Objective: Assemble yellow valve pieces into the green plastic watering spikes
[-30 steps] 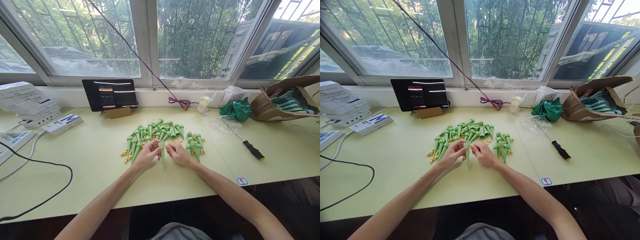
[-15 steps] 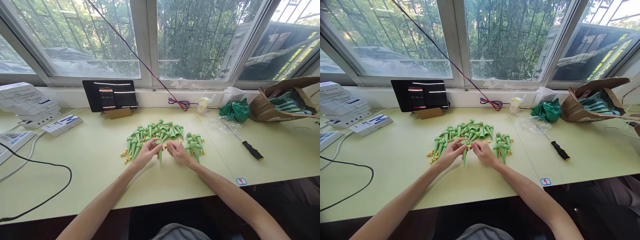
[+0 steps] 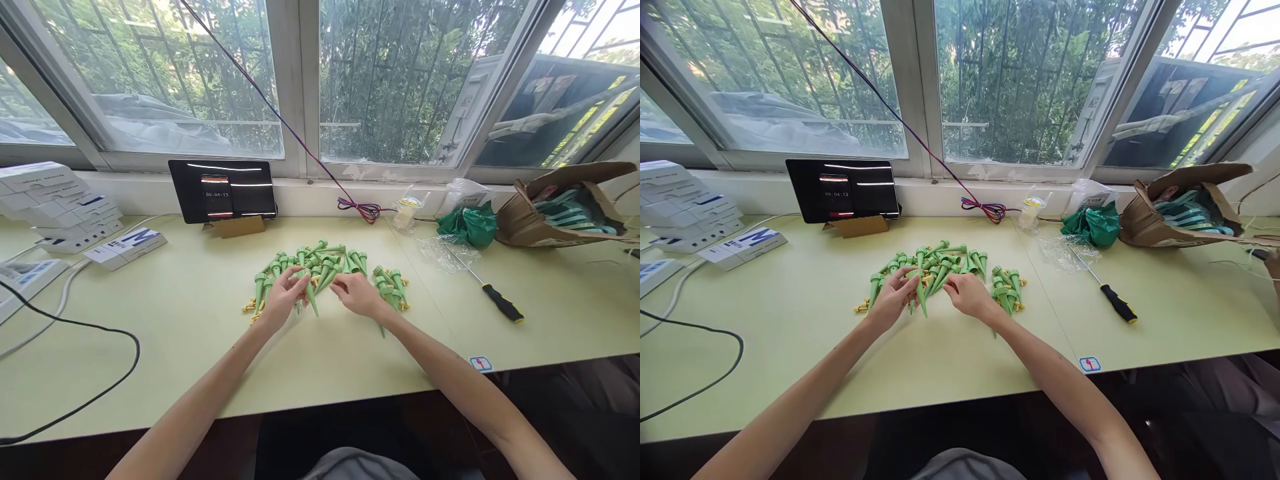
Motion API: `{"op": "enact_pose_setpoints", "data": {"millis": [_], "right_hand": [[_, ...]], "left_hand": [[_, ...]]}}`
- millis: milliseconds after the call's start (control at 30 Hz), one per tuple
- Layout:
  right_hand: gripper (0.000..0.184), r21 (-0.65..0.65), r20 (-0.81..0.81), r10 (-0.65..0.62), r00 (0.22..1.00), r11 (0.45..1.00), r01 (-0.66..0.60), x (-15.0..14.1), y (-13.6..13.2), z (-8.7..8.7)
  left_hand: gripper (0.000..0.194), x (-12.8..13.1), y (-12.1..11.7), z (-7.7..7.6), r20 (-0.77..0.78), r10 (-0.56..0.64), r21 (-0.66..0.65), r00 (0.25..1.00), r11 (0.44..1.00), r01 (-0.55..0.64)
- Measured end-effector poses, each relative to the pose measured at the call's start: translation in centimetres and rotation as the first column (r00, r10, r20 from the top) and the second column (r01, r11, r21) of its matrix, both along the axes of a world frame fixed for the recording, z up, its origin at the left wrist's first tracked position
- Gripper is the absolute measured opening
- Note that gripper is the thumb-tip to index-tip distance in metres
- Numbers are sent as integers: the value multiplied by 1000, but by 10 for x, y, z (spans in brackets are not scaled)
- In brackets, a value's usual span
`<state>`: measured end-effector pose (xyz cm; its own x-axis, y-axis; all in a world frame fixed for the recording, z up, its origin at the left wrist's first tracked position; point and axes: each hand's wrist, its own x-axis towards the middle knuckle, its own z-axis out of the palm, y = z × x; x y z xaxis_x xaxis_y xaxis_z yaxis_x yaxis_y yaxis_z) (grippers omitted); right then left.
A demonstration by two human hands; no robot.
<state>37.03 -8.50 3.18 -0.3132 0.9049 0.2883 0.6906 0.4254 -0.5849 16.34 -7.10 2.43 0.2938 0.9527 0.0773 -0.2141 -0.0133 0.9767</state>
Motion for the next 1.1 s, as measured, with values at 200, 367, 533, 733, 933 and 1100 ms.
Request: {"op": "enact_pose_setpoints", "data": {"millis": [200, 367, 533, 733, 933, 1100], "right_hand": [[23, 95, 67, -301, 951, 951, 294, 5, 18, 0], [30, 83, 185, -361, 914, 933, 351, 11, 12, -11], [30, 73, 199, -339, 920, 941, 331, 12, 9, -13], [33, 51, 134, -305, 943, 952, 301, 16, 7, -12], [26, 23, 196, -303, 933, 952, 304, 19, 4, -14], [28, 33, 230, -314, 921, 948, 315, 18, 5, -20]], "left_hand": [[42, -5, 5, 1, 65, 52, -28, 997, 998, -50], [40, -4, 6, 2, 81, 51, -35, 995, 998, -48], [40, -4, 5, 2, 56, 45, -43, 997, 998, -43], [42, -5, 5, 4, 35, 48, -39, 998, 998, -47], [43, -3, 4, 0, 1, 35, -21, 999, 999, -35], [45, -2, 4, -3, -12, 20, -15, 1000, 1000, -21]]}}
